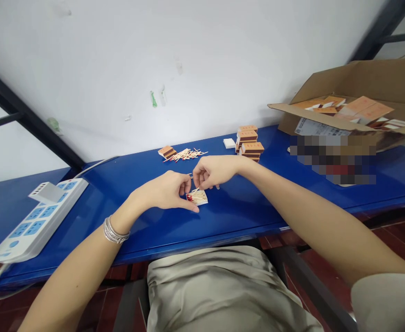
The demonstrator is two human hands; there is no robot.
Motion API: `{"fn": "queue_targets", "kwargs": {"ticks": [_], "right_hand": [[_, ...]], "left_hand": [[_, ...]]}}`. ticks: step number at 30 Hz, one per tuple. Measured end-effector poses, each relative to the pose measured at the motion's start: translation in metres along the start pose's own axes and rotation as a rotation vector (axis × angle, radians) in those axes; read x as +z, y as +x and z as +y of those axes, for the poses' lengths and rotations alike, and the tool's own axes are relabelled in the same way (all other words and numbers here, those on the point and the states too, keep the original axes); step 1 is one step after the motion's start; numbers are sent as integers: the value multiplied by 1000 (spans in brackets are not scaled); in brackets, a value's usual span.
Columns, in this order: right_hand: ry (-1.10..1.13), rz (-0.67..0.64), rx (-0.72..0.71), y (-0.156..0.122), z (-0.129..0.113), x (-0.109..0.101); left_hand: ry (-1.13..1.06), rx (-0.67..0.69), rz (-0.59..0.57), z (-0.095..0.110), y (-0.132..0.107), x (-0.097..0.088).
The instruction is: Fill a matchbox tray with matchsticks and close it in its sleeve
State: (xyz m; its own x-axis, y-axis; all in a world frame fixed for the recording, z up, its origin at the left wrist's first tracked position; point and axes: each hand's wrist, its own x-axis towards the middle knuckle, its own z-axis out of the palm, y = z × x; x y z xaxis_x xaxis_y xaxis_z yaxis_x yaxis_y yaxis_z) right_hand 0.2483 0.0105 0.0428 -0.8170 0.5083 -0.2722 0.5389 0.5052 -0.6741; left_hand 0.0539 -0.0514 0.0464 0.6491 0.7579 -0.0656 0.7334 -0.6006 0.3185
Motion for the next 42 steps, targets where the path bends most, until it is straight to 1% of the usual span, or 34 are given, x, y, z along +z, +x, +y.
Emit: {"fn": "queue_targets", "kwargs": {"ticks": [3, 6, 10, 14, 17, 22, 27, 31, 34, 38, 40, 42], "right_hand": [[-9, -1, -15, 2, 0, 2], [-8, -21, -6, 2, -1, 3], [-2, -39, 8, 0, -1, 1], [-13, -28, -16, -4, -2, -2], [-8, -34, -3, -5, -2, -3], [-2, -53, 25, -7, 1, -6], [7, -24, -5, -10, 3, -12], [27, 26, -43, -11, 3, -14], [8, 71, -76, -9, 3, -13], [-88, 156, -146, -5, 2, -8], [-108, 186, -175, -3, 2, -6], [-106, 186, -190, -1, 3, -5]], "left_hand": [[21, 3, -37, -3, 1, 2], [25, 10, -42, -4, 2, 3], [21, 30, -11, -2, 2, 3], [-25, 33, 26, 1, 2, 2], [-59, 60, 66, 1, 4, 3], [-73, 91, 71, -1, 6, 6], [-71, 87, 110, 0, 5, 6], [-68, 83, 177, 0, 6, 5], [-74, 71, 251, -1, 6, 5], [-86, 67, 331, -2, 7, 5], [-96, 64, 356, -2, 7, 6], [-109, 59, 360, -2, 8, 7]]}}
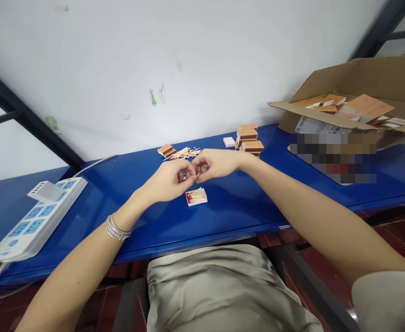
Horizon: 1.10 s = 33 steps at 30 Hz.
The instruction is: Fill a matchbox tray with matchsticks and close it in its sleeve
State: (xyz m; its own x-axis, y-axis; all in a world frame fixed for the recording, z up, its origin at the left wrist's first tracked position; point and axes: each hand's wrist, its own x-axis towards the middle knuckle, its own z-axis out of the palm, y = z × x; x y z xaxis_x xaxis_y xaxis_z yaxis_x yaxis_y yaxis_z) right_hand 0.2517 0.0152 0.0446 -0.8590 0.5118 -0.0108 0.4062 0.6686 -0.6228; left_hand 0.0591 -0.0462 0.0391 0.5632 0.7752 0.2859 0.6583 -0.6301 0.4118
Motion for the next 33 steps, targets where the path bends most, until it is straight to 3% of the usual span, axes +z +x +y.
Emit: {"fn": "queue_targets", "kwargs": {"ticks": [11, 23, 33], "right_hand": [[-23, -73, 19, 0, 5, 1], [-88, -179, 145, -1, 1, -2], [-86, -168, 128, 4, 0, 5]], "left_hand": [[-63, -33, -152, -2, 0, 1], [-34, -63, -219, 4, -2, 2], [17, -46, -234, 3, -2, 0]]}}
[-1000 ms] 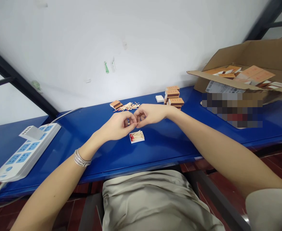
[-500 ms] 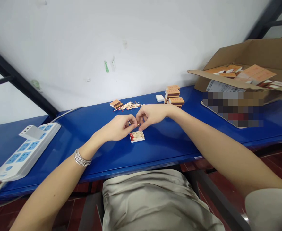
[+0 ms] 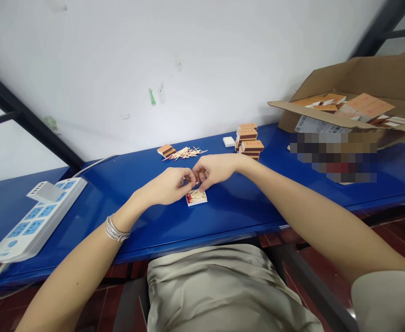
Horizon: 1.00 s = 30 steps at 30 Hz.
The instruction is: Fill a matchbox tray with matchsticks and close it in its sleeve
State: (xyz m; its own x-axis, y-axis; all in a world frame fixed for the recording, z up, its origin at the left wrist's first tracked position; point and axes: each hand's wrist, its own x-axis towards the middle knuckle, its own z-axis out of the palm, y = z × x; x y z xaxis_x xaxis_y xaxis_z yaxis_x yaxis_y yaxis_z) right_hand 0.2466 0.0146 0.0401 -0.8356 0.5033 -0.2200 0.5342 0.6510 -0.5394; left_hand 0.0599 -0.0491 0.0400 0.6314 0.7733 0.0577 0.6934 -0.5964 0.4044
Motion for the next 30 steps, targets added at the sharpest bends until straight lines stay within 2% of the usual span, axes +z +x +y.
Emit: {"fn": "queue_targets", "kwargs": {"ticks": [12, 18, 23, 27, 30], "right_hand": [[-13, 3, 2, -2, -4, 1], [-62, -18, 52, -2, -7, 2], [-25, -27, 25, -4, -9, 2], [28, -60, -4, -4, -5, 1], [38, -31, -1, -6, 2, -4]], "left_hand": [[-18, -25, 3, 0, 0, -3], [-20, -34, -1, 0, 0, -2], [-9, -35, 20, 0, 0, -4], [6, -23, 23, 0, -1, -4], [-1, -5, 7, 1, 0, 0]]}}
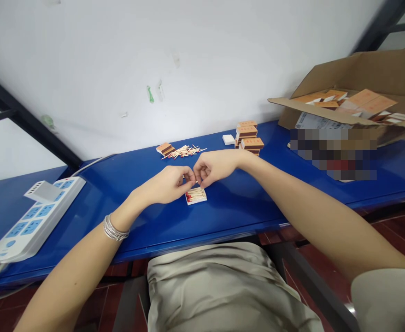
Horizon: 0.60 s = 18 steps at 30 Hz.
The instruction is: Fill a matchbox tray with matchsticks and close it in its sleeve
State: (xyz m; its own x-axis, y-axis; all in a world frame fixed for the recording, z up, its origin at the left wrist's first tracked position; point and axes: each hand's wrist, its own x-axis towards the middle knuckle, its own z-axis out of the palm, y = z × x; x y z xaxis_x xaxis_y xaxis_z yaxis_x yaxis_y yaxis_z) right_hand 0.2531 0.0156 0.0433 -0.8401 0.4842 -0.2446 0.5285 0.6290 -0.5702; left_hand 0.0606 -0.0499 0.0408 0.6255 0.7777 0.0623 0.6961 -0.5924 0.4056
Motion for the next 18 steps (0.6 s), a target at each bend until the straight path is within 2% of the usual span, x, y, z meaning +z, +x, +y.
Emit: {"fn": "queue_targets", "kwargs": {"ticks": [5, 18], "right_hand": [[-39, 92, 32, -3, 7, -7], [-54, 90, -5, -1, 9, -6]], "left_hand": [[4, 24, -42, 3, 2, 10], [127, 133, 8, 0, 0, 5]]}}
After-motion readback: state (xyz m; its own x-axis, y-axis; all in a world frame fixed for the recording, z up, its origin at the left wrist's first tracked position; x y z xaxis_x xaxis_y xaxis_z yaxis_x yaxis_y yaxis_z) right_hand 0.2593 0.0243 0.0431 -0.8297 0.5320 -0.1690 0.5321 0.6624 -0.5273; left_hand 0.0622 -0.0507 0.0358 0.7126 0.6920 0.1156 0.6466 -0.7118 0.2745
